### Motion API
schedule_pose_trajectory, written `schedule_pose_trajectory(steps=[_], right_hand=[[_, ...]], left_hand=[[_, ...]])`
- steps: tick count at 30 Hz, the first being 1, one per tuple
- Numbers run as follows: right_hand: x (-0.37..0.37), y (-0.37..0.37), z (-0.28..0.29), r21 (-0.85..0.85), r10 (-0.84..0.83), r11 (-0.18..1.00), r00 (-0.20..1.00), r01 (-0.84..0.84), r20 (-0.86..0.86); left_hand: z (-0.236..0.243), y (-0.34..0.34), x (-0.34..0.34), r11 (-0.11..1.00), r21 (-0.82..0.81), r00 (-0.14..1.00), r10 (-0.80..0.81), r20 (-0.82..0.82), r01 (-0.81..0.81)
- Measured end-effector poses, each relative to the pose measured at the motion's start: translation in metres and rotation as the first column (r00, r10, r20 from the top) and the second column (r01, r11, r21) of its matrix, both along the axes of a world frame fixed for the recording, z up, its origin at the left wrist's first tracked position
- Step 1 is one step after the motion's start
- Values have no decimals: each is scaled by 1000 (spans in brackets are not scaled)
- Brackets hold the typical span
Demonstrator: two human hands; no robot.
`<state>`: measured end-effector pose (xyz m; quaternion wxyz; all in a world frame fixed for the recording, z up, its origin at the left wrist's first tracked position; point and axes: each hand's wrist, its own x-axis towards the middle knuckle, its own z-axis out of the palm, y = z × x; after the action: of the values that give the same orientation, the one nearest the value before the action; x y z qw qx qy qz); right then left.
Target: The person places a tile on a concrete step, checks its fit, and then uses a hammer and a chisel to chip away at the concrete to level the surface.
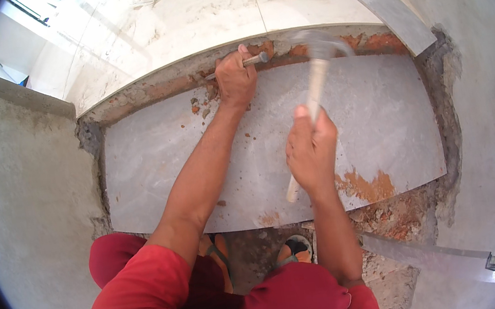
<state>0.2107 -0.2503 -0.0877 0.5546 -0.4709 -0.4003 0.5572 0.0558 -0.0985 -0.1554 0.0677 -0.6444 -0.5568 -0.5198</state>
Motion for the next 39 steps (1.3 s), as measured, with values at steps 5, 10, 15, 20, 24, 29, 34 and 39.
schedule_pose_trajectory(steps=[5, 10, 15, 20, 24, 29, 34, 39], right_hand=[[7, 12, -11, -4, 146, 989, 964, -149, 223], [1, -2, -14, 55, 30, 998, 987, -39, 159], [12, -7, 14, -141, 159, 977, 987, -160, -20], [15, -32, 14, -181, 25, 982, 990, -50, -137], [19, -39, -1, -182, 15, 983, 992, -38, -127], [22, -46, 4, -190, -15, 981, 975, -28, -220], [32, -43, -21, 369, -288, 912, 921, 180, 263], [38, -48, 9, 353, -357, 868, 933, 349, -45]], left_hand=[[1, 1, 2, 999, 33, 1000, -21, 15, 20], [3, 2, 2, 1000, 1, 1000, -7, -13, 7], [-9, -10, -7, 998, -56, 998, -25, -54, 22], [-31, -42, -14, 980, 52, 972, -184, -148, 193], [-16, -43, -15, 993, -33, 983, -120, -141, 116], [-4, -53, -20, 988, -46, 978, -152, -140, 147], [26, -104, 44, 912, -37, 900, -410, -148, 409], [68, -151, 76, 620, -243, 660, -736, 150, 746]])
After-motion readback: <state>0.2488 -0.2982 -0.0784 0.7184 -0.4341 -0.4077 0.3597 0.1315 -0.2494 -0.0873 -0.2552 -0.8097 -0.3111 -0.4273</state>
